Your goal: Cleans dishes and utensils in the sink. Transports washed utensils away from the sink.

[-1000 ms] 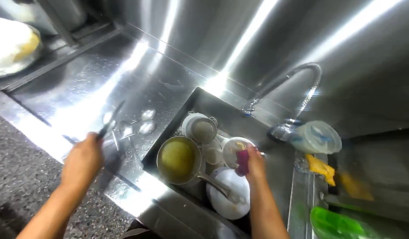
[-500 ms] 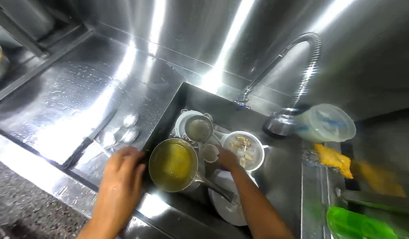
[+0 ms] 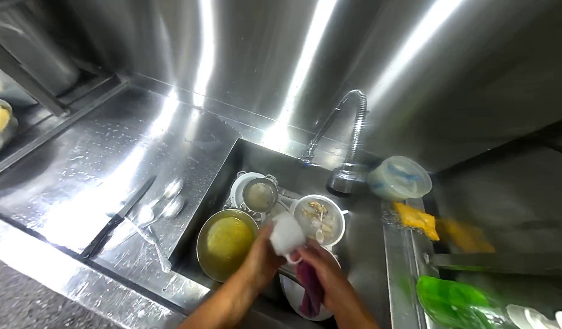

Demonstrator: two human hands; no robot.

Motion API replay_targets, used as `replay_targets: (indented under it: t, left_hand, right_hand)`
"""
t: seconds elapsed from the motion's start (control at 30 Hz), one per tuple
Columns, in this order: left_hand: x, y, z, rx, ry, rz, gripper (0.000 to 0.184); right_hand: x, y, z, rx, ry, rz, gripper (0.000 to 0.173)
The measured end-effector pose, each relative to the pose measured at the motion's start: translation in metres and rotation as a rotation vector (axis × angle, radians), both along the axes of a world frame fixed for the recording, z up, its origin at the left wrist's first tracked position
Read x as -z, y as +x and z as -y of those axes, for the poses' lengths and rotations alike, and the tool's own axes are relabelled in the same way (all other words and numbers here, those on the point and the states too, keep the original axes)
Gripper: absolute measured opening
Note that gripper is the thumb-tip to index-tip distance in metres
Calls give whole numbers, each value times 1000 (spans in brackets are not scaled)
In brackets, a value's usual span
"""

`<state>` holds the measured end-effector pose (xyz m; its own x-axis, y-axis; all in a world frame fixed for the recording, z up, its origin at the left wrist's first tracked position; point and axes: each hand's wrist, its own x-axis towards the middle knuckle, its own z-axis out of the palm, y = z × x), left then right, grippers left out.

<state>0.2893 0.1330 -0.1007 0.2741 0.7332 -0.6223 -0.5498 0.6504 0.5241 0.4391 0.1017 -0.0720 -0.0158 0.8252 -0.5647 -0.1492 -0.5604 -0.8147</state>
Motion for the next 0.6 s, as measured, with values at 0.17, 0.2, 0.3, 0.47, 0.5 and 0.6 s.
replay_targets:
  t: [0.17,0.2,0.3,0.47,0.5,0.6]
  left_hand:
    - [-8,-24,2,-89,63,283,63]
    - [-11,-26,4,-78,74,291,63]
    - [-14,-29,9,-7,177,337,48]
    - [-29,-53,10,-70,273,322,36]
    - [-27,-63,11,-30,317,266,40]
    - [-28,-81,19,116,392,7,58]
  right_hand:
    - [-42,4,18,189,514,598,40]
    - [-51,0,13,312,567,585,40]
    - [-52,-32,4,329,816,526,35]
    - [-14,-66,28,-272,1169,901,44]
    - [-11,-63,29,-358,1243,977,37]
    - [-26,-54,30,-722,1223,1126,16]
